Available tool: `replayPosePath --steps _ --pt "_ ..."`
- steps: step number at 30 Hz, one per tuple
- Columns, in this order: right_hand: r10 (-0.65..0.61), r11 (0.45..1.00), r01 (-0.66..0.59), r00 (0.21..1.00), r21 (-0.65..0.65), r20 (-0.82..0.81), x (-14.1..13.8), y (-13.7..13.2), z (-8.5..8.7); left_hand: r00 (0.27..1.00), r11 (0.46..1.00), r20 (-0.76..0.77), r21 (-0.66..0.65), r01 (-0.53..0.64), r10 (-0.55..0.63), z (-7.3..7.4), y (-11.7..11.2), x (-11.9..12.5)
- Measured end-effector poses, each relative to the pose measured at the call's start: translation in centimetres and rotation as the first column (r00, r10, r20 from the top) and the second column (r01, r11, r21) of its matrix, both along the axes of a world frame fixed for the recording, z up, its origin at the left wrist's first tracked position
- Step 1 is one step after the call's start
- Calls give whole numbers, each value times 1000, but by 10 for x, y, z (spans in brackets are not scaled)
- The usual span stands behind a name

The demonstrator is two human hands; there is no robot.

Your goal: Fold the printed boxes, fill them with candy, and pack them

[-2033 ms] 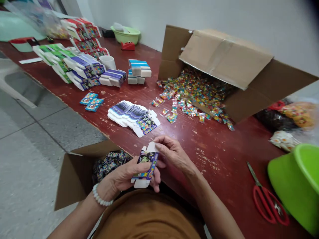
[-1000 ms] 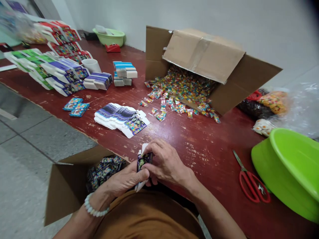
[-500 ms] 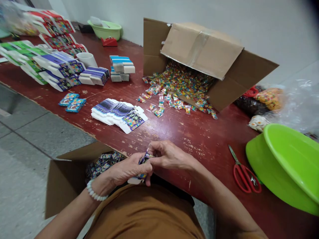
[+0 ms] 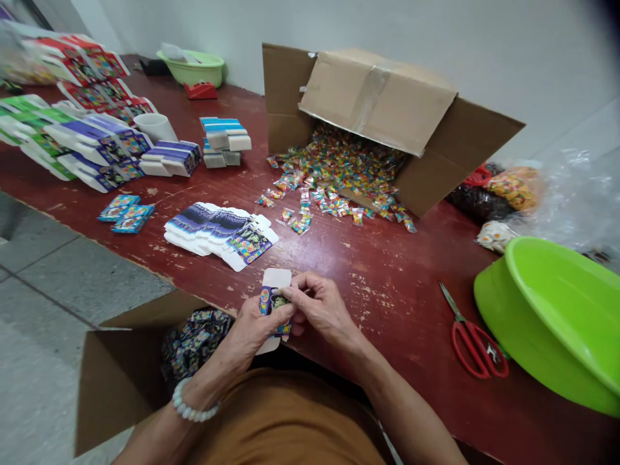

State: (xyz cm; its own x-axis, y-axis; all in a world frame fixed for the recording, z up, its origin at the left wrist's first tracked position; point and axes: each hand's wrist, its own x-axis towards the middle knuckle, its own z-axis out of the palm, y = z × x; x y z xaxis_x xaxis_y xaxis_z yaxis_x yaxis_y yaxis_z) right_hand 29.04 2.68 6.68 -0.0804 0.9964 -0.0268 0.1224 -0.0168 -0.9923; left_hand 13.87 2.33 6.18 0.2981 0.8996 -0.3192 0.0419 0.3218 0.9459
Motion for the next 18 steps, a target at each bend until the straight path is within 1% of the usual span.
replayPosePath --steps 1,3,4,6,8,10,12,13,15,17,18 --pt "-16 1000 16 1000 -12 -15 2 1 -1 999 999 -53 44 0 2 -2 0 -2" --pt "-87 996 87 996 20 -14 5 3 -3 991 989 -137 146 10 10 -4 1 -8" --pt "-108 994 108 994 33 -12 6 3 -3 987 983 -158 183 15 14 -4 0 -10" --pt "-119 992 120 993 32 -17 7 4 -2 987 979 -159 202 13 19 -4 -1 -14" --pt "-121 992 122 992 29 -22 7 5 -1 995 990 -93 137 -22 35 -3 -4 -13" --pt "-112 993 113 993 28 -41 4 4 0 995 997 62 4 -83 82 -2 -6 -8" --pt "-77 996 80 993 27 -93 -1 1 -1 964 984 219 -121 -129 153 -1 -6 -2" --pt "-57 998 61 990 28 -129 -3 -1 -2 946 978 272 -153 -141 179 0 -6 0" --pt "-47 998 53 981 32 -188 -8 -5 -5 928 975 321 -173 -137 187 1 -4 4" --pt "-115 992 124 976 38 -187 -12 -8 -8 943 983 293 -140 -121 158 1 -3 6" --pt "-165 984 174 974 47 -158 -13 -9 -8 955 986 252 -96 -138 158 0 -2 6"
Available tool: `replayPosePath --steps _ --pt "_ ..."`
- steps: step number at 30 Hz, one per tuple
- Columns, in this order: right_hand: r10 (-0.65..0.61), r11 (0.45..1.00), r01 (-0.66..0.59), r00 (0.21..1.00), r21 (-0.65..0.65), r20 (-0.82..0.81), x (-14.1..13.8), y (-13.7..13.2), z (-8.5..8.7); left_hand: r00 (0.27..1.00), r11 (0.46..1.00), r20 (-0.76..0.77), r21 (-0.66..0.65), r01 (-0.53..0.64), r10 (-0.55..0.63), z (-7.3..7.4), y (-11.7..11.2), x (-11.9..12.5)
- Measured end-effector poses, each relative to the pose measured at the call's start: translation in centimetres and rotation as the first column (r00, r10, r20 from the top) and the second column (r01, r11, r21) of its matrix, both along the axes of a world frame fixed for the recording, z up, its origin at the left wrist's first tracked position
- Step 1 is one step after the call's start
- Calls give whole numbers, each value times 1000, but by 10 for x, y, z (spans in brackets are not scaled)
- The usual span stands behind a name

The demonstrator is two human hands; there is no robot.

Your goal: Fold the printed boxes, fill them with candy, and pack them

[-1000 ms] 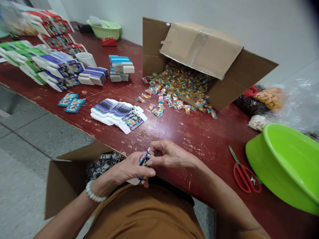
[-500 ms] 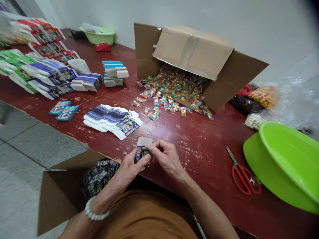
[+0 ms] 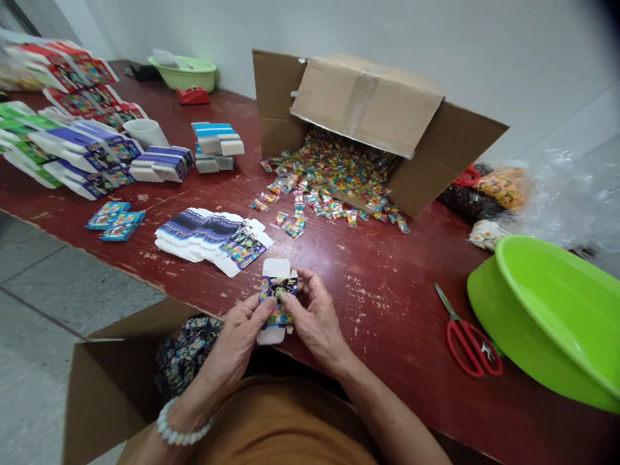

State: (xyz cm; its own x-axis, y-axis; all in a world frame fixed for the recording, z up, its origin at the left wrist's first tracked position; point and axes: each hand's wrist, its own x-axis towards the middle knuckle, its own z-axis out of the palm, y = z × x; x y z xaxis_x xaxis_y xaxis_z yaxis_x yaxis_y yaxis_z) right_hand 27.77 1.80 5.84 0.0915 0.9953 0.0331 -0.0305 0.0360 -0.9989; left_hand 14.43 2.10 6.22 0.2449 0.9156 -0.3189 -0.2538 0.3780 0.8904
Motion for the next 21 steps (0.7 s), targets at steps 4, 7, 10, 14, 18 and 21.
replayPosePath --steps 4,7,10,14,18,21 --pt "-59 998 55 991 34 123 -1 0 0 956 948 -176 260 -183 233 -4 -2 -1" --pt "-6 999 4 998 32 64 -1 1 -2 951 927 -157 312 -207 265 -4 -4 -2" --pt "-27 999 30 998 45 -64 -3 1 -8 973 942 -118 297 -158 200 -1 -6 -2" --pt "7 996 3 994 88 -113 -3 -1 -13 984 935 -40 321 -150 172 -2 -6 -3" --pt "60 993 -53 996 106 -63 2 -2 -11 993 954 26 277 -114 112 -6 -4 -6" --pt "118 991 -116 993 68 -21 10 -1 -6 999 982 8 181 -53 52 -7 -2 -10"
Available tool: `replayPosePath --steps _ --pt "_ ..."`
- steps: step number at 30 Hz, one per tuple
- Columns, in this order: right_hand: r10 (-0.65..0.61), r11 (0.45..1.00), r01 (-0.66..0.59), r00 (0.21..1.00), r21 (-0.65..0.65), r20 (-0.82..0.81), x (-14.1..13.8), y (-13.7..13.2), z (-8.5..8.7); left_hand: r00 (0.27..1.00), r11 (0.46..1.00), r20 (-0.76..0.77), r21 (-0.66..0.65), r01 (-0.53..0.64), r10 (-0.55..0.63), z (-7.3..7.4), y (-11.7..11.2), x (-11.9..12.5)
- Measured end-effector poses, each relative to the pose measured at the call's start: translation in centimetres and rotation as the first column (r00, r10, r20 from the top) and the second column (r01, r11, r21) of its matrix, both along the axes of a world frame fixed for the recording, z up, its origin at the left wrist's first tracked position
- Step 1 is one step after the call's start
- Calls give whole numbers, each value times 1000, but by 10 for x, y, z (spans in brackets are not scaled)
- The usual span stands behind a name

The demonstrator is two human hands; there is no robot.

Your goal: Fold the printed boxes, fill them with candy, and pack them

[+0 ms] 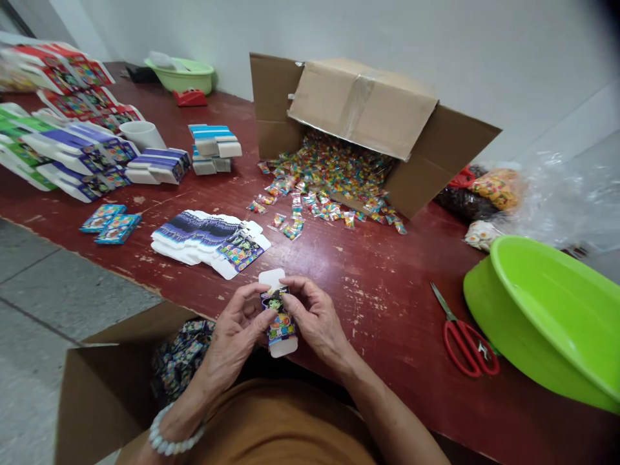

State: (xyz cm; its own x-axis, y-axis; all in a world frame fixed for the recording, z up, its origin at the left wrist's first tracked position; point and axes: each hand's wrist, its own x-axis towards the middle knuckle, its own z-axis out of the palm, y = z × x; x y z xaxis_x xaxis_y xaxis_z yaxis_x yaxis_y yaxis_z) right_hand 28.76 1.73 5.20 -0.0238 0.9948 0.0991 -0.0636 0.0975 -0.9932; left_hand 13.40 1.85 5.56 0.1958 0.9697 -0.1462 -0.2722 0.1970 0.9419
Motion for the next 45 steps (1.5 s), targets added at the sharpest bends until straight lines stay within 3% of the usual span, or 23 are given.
replayPosePath --steps 7,11,14,17,19,21,25,27,30,32,35,38,42,45 --pt "101 995 -102 975 -3 200 18 9 14 997 991 -81 -134 -30 19 6 2 -1" --pt "118 971 -116 993 -208 -3 19 13 11 991 996 -133 -86 19 -31 9 1 0" --pt "50 955 -86 990 -285 -133 16 13 7 988 999 -150 -45 31 -37 11 1 -1" --pt "25 980 -28 1000 -196 -20 16 12 7 988 999 -151 -46 19 -26 11 1 -3" --pt "59 994 -47 991 -104 117 19 12 8 988 998 -151 -59 17 -26 10 1 -3" --pt "87 993 -73 984 -93 154 21 13 9 988 997 -150 -68 24 -34 9 2 -3" --pt "91 963 -124 985 -238 -144 22 17 7 983 998 -173 -46 53 -60 9 3 -3" --pt "118 954 -170 971 -248 -210 20 17 6 980 998 -191 -7 56 -56 10 3 -3" --pt "108 984 -116 992 -131 -69 18 14 6 990 1000 -137 20 -22 25 10 1 -1" --pt "36 999 -36 999 -14 24 16 11 7 998 997 -48 -72 -31 28 11 0 1" --pt "-25 985 -5 985 171 173 16 8 10 987 943 89 -295 155 -135 15 -2 4" --pt "24 958 -104 958 267 286 17 6 14 968 879 154 -410 244 -197 17 -2 7" --pt "106 991 -121 968 51 228 19 8 17 984 904 132 -396 162 -119 14 -3 12" --pt "163 977 -146 981 -155 109 19 13 19 987 924 80 -349 156 -137 10 -4 13"
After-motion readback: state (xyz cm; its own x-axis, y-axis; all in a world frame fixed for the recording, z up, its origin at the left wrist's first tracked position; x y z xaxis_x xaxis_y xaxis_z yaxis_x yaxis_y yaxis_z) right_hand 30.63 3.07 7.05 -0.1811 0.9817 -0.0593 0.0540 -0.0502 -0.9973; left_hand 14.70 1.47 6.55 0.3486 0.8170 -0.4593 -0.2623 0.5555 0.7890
